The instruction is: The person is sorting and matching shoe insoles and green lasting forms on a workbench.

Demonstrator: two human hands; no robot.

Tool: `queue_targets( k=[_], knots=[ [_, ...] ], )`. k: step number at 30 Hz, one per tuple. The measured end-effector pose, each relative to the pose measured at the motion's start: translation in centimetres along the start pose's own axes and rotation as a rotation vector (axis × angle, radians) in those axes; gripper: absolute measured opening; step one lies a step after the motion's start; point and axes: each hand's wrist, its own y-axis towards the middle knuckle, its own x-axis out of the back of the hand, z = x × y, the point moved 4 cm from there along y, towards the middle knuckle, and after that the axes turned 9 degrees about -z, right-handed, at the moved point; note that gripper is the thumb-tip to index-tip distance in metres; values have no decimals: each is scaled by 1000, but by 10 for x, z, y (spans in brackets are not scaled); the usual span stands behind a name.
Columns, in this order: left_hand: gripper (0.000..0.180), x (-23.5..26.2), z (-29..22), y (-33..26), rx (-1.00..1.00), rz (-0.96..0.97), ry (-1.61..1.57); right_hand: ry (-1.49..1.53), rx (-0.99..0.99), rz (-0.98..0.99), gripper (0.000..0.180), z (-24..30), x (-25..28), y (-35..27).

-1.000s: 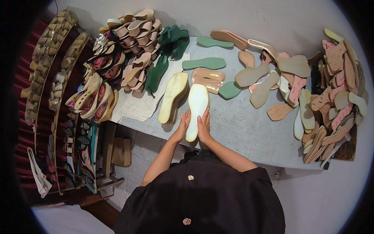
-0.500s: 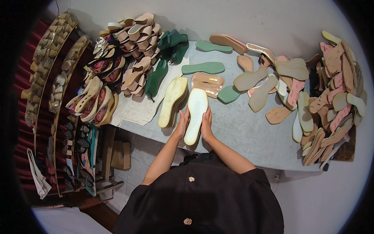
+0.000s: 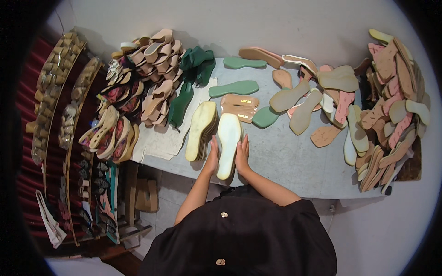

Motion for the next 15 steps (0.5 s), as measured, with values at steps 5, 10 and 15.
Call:
queue_targets(
  k=[5, 10, 15],
  knots=[
    [56, -4, -32, -9, -267, -140, 554, -117, 110, -127, 63, 17, 58, 17],
    [43, -37, -75, -21, -397, -139, 725, -418, 229, -239, 52, 38, 118, 39],
    [29, -72, -93, -16, -499, -148, 662, -825, 579, -115, 37, 55, 185, 94]
  ],
)
